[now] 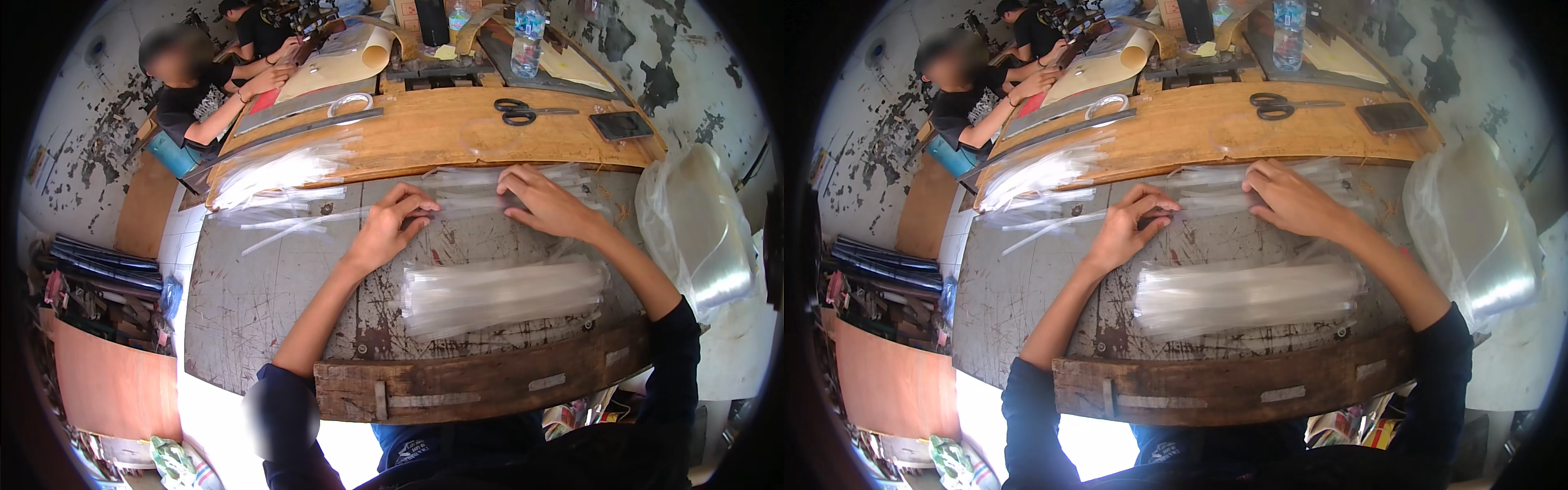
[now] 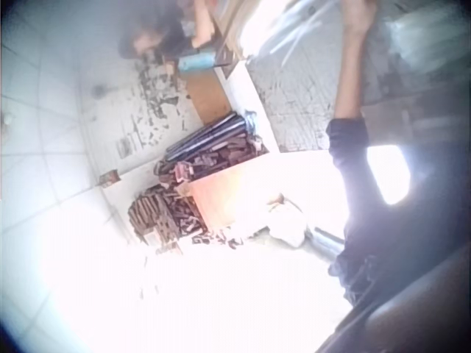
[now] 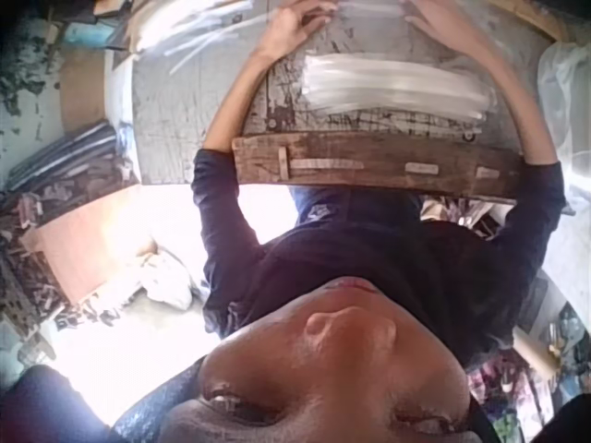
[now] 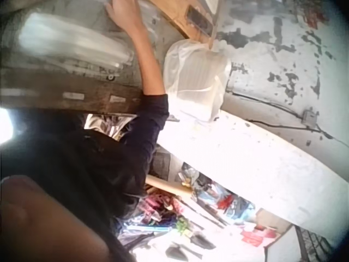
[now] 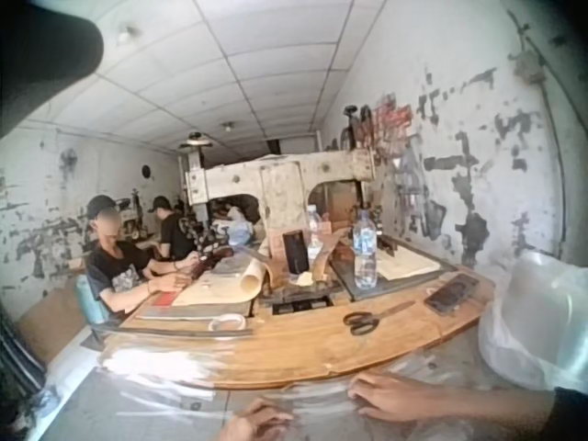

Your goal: The person aligns and organizes plastic strips on a workbench, gathers them into a bundle by hand, and secures the bundle with a rubber band.

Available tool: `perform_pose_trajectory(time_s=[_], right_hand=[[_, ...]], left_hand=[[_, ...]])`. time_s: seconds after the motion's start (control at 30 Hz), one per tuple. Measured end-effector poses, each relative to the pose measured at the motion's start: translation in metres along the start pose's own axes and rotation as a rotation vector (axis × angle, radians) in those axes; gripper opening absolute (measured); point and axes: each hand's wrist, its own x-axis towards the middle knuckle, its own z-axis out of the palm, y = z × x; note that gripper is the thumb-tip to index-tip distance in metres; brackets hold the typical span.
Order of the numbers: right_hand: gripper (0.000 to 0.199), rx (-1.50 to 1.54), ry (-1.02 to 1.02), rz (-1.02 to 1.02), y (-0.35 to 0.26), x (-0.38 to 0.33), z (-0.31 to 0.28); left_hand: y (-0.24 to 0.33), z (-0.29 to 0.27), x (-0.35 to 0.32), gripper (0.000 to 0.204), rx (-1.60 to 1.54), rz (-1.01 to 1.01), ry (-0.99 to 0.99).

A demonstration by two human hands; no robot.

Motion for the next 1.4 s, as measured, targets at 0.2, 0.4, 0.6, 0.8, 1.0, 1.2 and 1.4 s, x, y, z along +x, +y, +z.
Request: perform_pose_trajectory(time_s=[0.2,0.4,0.6,0.8,1.0,1.2,1.4], right_hand=[[0.025,0.050,-0.022,0.018,0.000,0.003,0.004],[0.030,-0.218,0.102,0.004,-0.006,0.004,0.011],[0.044,-0.001,-0.017,0.114,0.004,0.004,0.007],[0.055,-0.053,-0.057,0.102,0.009,0.003,0.007],[0.055,0.020,-0.234,0.242,0.004,0.013,-0.001],[0.051,0.020,-0.032,0.177,0.011,0.006,0.007],[0.043,0.107,-0.163,0.198,0.006,0.013,0.002]], left_hand=[[-0.003,0.001,-0.002,0.027,0.336,-0.020,0.103],[0.003,-0.004,-0.001,0.029,0.180,-0.099,0.028],[-0.004,-0.004,0.001,0.035,0.041,-0.004,0.062],[-0.004,-0.001,-0.001,0.038,0.248,-0.082,0.114],[-0.009,0.000,0.001,0.040,0.057,-0.101,0.126],[-0.002,-0.002,0.002,0.048,0.375,-0.066,0.139],[-0.003,0.002,-0.003,0.054,0.522,-0.172,0.016]])
